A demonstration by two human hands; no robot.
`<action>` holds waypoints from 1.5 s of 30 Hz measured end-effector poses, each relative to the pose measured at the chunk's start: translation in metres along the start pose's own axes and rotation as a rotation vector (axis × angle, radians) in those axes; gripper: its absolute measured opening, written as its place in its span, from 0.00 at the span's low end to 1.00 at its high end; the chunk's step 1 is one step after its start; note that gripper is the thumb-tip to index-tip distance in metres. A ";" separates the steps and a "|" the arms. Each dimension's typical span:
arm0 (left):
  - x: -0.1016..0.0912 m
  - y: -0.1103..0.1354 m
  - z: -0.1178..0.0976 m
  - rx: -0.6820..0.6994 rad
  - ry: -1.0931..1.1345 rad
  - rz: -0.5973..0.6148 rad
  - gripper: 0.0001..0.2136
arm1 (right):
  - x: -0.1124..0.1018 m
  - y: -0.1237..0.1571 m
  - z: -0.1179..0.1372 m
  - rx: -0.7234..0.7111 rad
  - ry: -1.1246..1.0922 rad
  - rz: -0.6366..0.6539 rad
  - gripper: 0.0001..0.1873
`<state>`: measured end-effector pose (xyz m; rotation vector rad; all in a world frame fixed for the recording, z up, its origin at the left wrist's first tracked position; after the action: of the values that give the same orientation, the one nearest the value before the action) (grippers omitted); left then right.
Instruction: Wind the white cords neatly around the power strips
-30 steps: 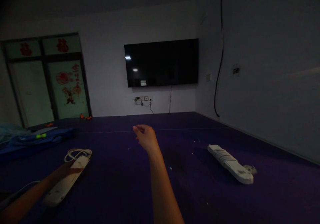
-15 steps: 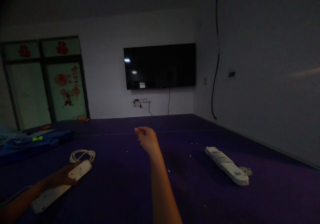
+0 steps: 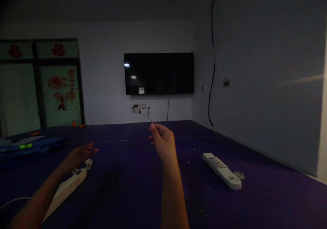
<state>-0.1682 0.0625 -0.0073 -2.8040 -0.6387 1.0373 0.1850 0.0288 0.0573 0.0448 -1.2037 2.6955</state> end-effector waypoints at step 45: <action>0.031 0.104 -0.160 0.357 0.919 0.084 0.09 | -0.308 0.022 -0.247 0.832 1.368 0.149 0.42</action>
<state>-0.0080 -0.0092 0.0734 -2.5760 -0.1887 -0.1831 0.4955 0.1483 -0.1565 -1.4670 0.3110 2.1734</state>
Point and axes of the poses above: each hand's wrist, its own y-axis away from the middle knuckle, its own x-axis out of the palm, z = x × y, the point moved 6 cm from there along -y, towards the middle knuckle, and after that the axes turned 10 degrees about -x, right-handed, at the moved point
